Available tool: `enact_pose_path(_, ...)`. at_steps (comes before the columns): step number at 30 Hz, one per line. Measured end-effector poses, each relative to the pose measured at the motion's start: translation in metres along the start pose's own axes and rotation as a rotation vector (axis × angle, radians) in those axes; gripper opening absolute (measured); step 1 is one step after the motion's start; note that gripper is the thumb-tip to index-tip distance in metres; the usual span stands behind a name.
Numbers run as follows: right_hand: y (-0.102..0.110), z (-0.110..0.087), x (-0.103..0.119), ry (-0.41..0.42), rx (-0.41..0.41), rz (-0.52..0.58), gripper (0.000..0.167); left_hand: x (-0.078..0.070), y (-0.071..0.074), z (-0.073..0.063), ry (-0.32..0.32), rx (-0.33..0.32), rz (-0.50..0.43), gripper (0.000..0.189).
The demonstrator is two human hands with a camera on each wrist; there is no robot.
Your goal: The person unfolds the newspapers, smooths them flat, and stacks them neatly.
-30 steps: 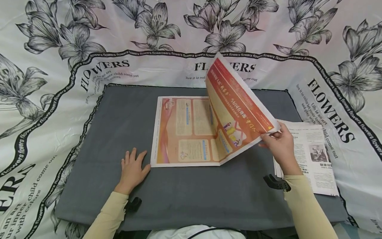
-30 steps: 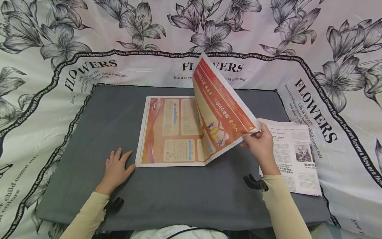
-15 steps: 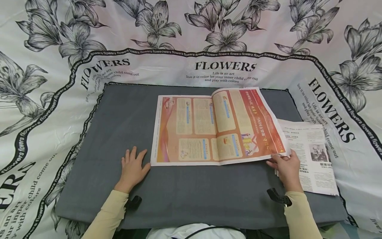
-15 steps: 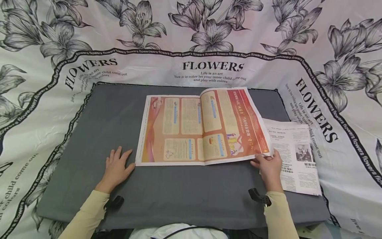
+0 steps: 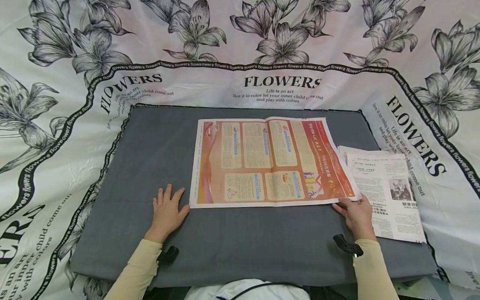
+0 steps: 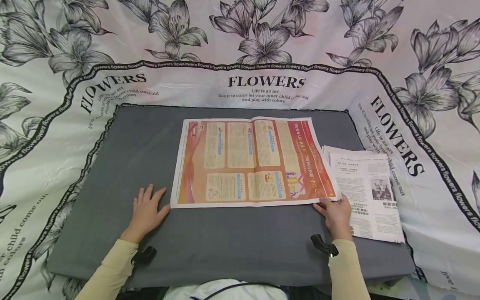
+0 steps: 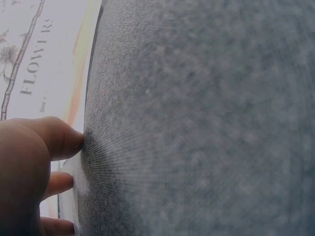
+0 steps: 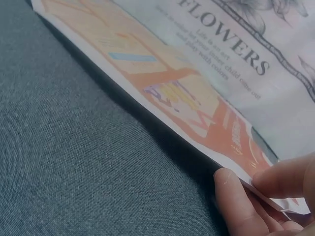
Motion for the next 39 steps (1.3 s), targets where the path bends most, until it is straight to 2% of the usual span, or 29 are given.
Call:
enact_pose_path(7,0.004,0.000,0.009,0.034,0.011,0.025,0.069,-0.007,0.001,0.004,-0.027,-0.040,0.001,0.057)
enact_pose_path(12,0.006,0.000,0.015,0.043,0.020,0.048,0.071,-0.017,0.005,0.011,0.003,0.019,-0.043,0.058)
enact_pose_path(13,0.006,0.000,0.016,0.045,0.020,0.048,0.072,-0.024,0.007,0.013,0.000,0.017,-0.046,0.057)
enact_pose_path(15,0.007,-0.001,0.017,0.049,0.014,0.048,0.072,-0.048,0.012,0.020,-0.036,0.004,-0.039,0.055)
enact_pose_path(17,0.009,-0.001,0.017,0.051,0.001,0.036,0.071,-0.082,0.012,0.028,-0.112,-0.013,-0.030,0.054)
enact_pose_path(19,0.010,-0.001,0.015,0.050,-0.013,0.030,0.068,-0.122,0.005,0.035,-0.216,0.002,-0.016,0.054)
enact_pose_path(21,0.010,-0.001,0.012,0.051,-0.016,0.024,0.064,-0.158,-0.010,0.042,-0.298,0.077,-0.003,0.056)
enact_pose_path(23,0.009,0.000,0.008,0.051,-0.006,0.033,0.060,-0.190,-0.026,0.048,-0.349,0.172,0.008,0.058)
enact_pose_path(26,0.006,0.000,0.003,0.052,0.016,0.035,0.055,-0.225,-0.047,0.058,-0.354,0.291,0.038,0.061)
enact_pose_path(29,0.006,-0.001,-0.002,0.044,0.024,0.029,0.053,-0.249,-0.064,0.067,-0.311,0.370,0.060,0.061)
enact_pose_path(32,0.006,-0.002,-0.004,0.046,0.022,0.008,0.055,-0.263,-0.077,0.076,-0.264,0.417,0.105,0.062)
enact_pose_path(36,0.006,-0.002,-0.003,0.065,0.024,-0.010,0.058,-0.275,-0.090,0.084,-0.221,0.454,0.159,0.065)
enact_pose_path(39,0.004,-0.001,-0.004,0.081,0.023,-0.015,0.058,-0.277,-0.096,0.090,-0.190,0.460,0.182,0.064)
Point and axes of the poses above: each hand's wrist, its own z-axis towards the middle knuckle, its own y-axis out of the back of the hand, x = y × z, the point moved 8 cm from there along z, towards the middle knuckle, and after that the axes turned 9 degrees about x, right-handed, at the moved point
